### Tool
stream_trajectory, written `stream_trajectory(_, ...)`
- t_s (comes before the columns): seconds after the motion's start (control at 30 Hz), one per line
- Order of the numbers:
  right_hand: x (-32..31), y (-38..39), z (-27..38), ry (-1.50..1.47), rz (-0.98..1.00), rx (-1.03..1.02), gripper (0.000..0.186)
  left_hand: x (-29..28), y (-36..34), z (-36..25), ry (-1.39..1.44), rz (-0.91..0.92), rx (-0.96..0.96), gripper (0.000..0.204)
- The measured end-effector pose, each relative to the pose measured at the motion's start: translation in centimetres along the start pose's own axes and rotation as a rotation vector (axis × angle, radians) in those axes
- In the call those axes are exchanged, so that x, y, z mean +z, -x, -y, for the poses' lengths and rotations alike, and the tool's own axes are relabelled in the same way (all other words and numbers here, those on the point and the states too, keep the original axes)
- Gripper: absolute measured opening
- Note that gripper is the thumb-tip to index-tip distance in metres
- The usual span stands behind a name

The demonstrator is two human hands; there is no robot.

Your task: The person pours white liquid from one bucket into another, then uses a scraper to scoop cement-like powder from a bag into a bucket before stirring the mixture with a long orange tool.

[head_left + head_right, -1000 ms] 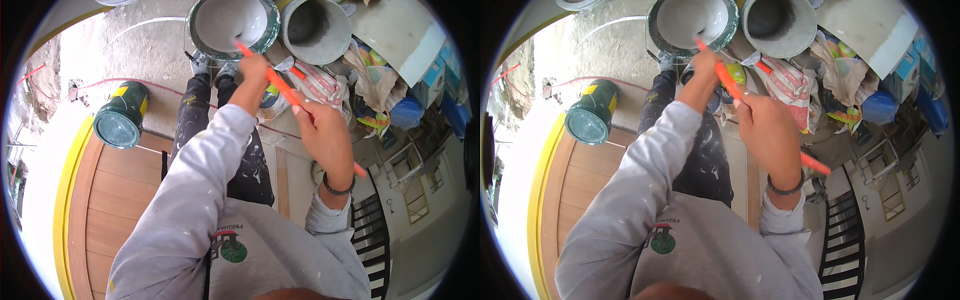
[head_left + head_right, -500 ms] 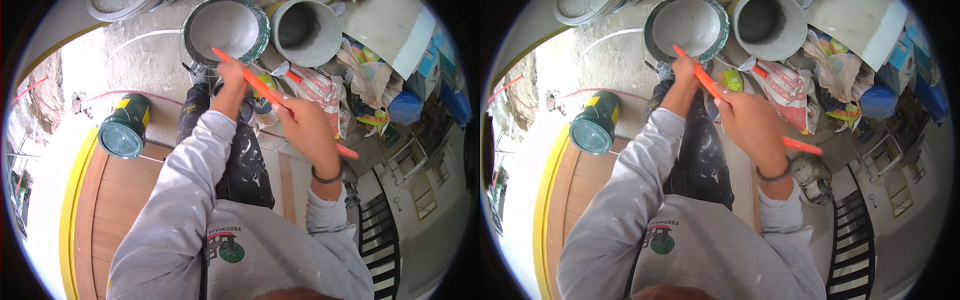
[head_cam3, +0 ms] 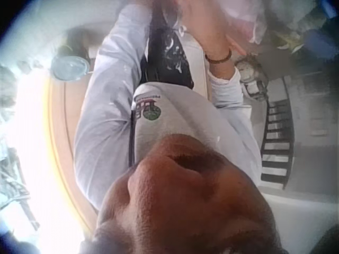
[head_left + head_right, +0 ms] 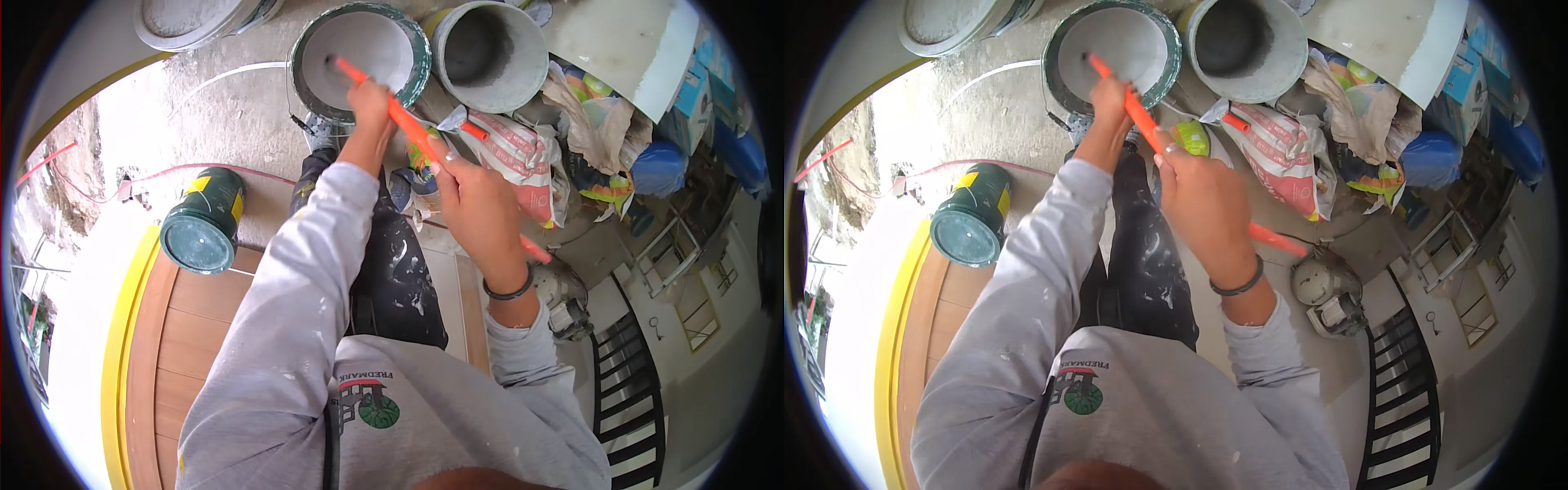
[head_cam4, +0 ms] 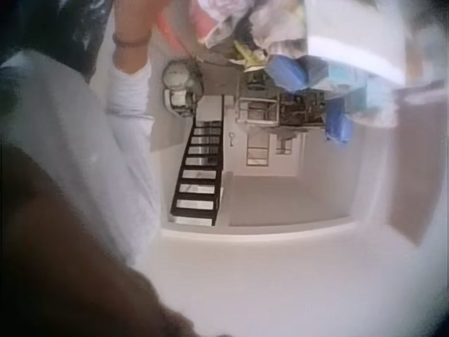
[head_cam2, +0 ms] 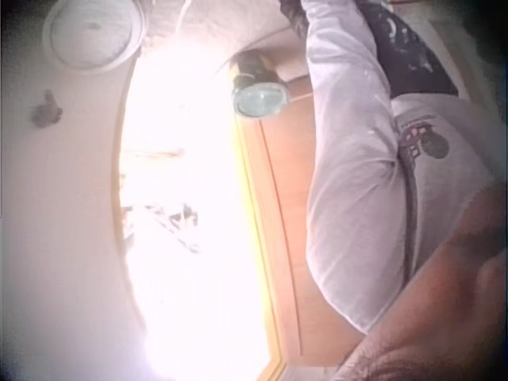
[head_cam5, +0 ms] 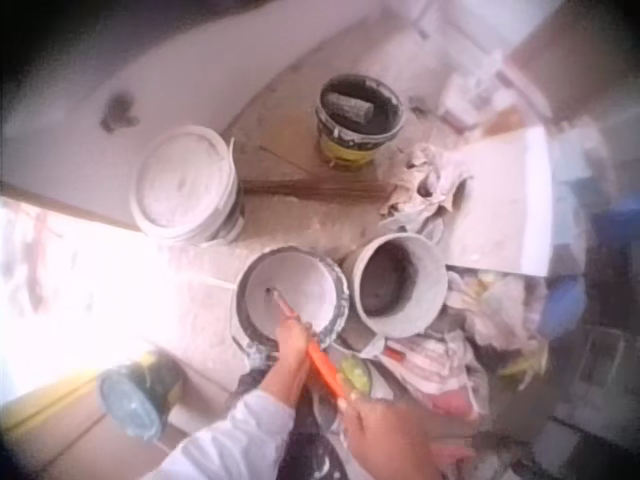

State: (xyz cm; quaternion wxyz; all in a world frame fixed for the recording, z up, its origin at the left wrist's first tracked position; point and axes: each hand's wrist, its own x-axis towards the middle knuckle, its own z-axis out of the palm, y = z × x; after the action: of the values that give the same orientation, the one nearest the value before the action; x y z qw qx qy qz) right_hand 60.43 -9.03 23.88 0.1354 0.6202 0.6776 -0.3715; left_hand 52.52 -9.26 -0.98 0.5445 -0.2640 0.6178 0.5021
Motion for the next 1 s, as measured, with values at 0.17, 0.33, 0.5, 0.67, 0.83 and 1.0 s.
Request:
stream_trajectory(0.17,-0.7,1.1,0.1,0.096,0.082,0.115,0.025,-0.2,0.2,1.7,-0.19,0.276,-0.278,0.009)
stream_trajectory(0.33,-1.5,0.4,-0.9,0.023,0.127,-0.052,0.025,-1.3,-0.5,1.4,-0.157,-0.07,-0.071,0.018)
stream_trajectory(0.5,0.8,0.3,-0.4,-0.02,-0.037,0.04,0.024,0.3,-1.2,1.0,0.016,0.204,-0.1,0.013)
stream_trajectory(0.67,-0.7,2.1,-0.9,-0.028,0.202,-0.005,0.031,-1.7,0.6,1.6,-0.303,-0.002,-0.208,0.008)
stream_trajectory(0.83,0.1,0.7,-0.6,-0.029,0.041,-0.064,0.028,-2.1,-0.7,0.4,-0.054,0.002,-0.028,0.008)
stream_trajectory(1.0,0.3,1.4,-0.8,0.044,0.04,0.058,0.028,-0.6,-0.4,2.5,-0.124,0.302,-0.174,0.011)
